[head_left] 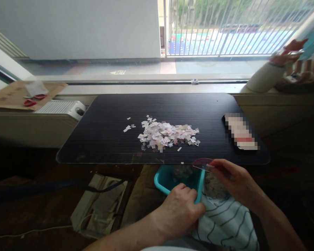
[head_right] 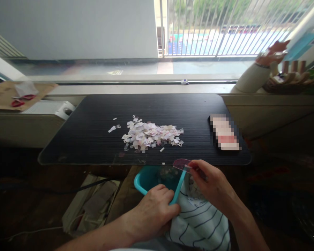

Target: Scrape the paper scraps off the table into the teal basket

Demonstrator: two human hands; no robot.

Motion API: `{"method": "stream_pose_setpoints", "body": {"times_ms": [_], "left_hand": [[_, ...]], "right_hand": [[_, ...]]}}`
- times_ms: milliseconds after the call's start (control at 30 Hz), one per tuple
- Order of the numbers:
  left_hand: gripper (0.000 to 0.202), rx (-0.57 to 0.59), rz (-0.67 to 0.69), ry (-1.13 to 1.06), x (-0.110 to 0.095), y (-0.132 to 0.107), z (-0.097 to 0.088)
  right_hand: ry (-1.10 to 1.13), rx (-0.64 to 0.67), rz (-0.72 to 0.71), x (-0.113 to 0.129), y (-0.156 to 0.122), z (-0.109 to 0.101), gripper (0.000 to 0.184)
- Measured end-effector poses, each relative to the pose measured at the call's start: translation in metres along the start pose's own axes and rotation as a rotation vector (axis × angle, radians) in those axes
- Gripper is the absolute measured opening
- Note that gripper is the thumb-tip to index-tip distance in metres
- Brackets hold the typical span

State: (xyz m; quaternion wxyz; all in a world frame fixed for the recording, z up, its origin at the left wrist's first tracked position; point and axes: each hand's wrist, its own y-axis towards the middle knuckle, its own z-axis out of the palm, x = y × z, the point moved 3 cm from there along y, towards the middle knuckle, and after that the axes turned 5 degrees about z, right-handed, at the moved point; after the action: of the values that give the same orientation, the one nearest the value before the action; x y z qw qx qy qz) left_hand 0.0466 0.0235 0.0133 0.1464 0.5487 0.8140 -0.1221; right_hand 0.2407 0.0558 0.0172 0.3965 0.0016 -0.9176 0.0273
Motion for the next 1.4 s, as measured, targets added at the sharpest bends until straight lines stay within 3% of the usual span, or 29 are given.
{"method": "stream_pose_setpoints", "body": {"times_ms": [100, 267, 500, 800, 1267, 1400], "left_hand": [[0.013, 0.017, -0.004, 0.001, 0.000, 0.000, -0.001], [0.012, 0.018, -0.037, 0.006, 0.001, -0.007, 0.001], [0.013, 0.021, -0.136, -0.008, 0.008, -0.033, 0.002], [0.009, -0.035, -0.278, -0.025, 0.021, -0.062, 0.006], [0.009, -0.075, -0.305, -0.049, 0.024, -0.069, 0.004], [0.010, -0.075, -0.311, -0.051, 0.024, -0.068, 0.005]], "right_hand": [[0.014, -0.066, -0.033, 0.008, 0.008, 0.004, 0.018], [-0.006, 0.036, -0.111, 0.026, 0.019, 0.019, 0.016], [-0.075, 0.016, -0.162, 0.032, 0.030, 0.028, 0.016], [-0.133, -0.035, -0.257, 0.073, 0.070, 0.054, 0.018], [-0.190, 0.026, -0.198, 0.075, 0.061, 0.050, 0.014], [-0.145, 0.028, -0.245, 0.084, 0.066, 0.056, 0.016]]}}
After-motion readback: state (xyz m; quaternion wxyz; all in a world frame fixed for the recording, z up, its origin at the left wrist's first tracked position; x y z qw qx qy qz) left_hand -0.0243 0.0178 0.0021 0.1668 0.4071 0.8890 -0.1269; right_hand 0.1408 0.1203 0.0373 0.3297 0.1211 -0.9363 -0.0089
